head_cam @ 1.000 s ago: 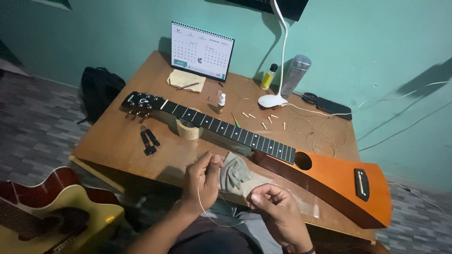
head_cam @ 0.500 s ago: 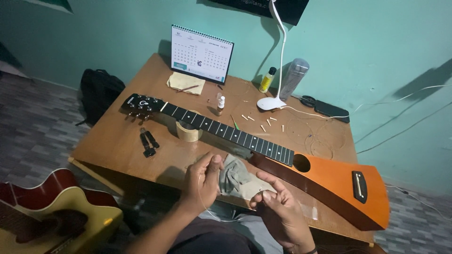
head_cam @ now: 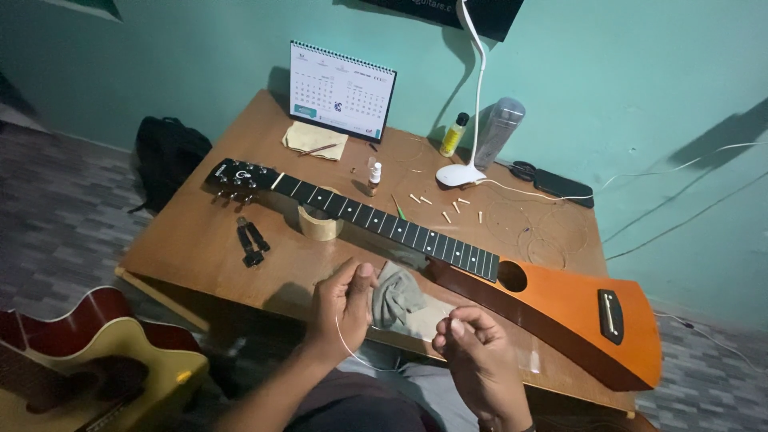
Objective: The person cleans the headstock and body of an acoustic guitar using a cloth. They then handle a guitar string, preparing it for installation.
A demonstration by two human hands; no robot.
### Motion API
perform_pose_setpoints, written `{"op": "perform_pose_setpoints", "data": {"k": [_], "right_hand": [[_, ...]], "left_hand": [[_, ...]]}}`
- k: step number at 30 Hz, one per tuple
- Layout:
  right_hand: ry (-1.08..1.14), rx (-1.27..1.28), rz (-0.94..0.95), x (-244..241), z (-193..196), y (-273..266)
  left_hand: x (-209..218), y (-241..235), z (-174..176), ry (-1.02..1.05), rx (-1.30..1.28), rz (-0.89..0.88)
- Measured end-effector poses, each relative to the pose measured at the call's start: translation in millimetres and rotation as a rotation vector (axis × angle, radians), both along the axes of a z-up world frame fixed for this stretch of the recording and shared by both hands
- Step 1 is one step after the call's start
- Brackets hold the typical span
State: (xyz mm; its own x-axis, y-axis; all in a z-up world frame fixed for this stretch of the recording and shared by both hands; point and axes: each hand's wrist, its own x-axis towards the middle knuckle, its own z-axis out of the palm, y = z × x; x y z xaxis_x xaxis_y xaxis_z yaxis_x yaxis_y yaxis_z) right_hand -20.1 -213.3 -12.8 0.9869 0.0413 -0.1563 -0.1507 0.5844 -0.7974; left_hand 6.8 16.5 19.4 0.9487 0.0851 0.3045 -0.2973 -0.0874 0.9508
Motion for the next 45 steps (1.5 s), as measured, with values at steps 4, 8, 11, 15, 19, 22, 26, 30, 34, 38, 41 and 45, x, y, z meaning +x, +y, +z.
{"op": "perform_pose_setpoints", "data": {"k": [4,8,11,15,19,22,26,30,34,38,41,45], "right_hand": [[-0.107,0.024,0.083,-6.2,-0.6,-2.3],[-0.174,-0.127,0.114,-7.5,7.2,2.9],[-0.023,-0.379,0.018,-5.0,31.7,15.4],[0.032,-0.257,-0.061,-2.4,37.6,23.7],[0.04,-0.198,-0.087,-0.4,27.6,20.1],[0.063,-0.18,-0.146,-0.1,32.0,24.4],[0.015,-0.188,-0.184,1.4,35.0,29.0],[0.03,-0.332,-0.262,-1.1,44.7,35.1],[0.087,-0.36,-0.345,-3.4,63.1,41.3],[0.054,-0.326,-0.314,-0.9,53.3,32.6],[0.021,-0.279,-0.161,-3.0,45.9,32.4],[0.069,-0.182,-0.001,-4.1,32.1,37.7]], "left_hand": [[0.5,-1.4,-0.3,-0.024,0.035,0.027],[-1.4,-0.1,3.0,-0.101,0.112,0.013],[-3.3,-0.3,6.2,-0.172,0.133,0.004],[-2.9,-1.5,6.0,-0.287,0.153,0.035],[-3.9,-0.2,4.8,-0.166,0.092,-0.008],[-3.0,-1.6,3.8,-0.207,0.123,0.065],[-3.7,-1.9,4.1,-0.165,0.093,0.03],[-4.2,-0.9,6.2,-0.186,0.131,0.073],[-4.6,0.5,3.7,-0.122,0.067,0.026],[-4.8,0.2,4.3,-0.15,0.077,0.045],[-2.5,-2.7,4.7,-0.195,0.157,0.084],[0.6,-4.9,11.2,-0.31,0.329,0.185]]}}
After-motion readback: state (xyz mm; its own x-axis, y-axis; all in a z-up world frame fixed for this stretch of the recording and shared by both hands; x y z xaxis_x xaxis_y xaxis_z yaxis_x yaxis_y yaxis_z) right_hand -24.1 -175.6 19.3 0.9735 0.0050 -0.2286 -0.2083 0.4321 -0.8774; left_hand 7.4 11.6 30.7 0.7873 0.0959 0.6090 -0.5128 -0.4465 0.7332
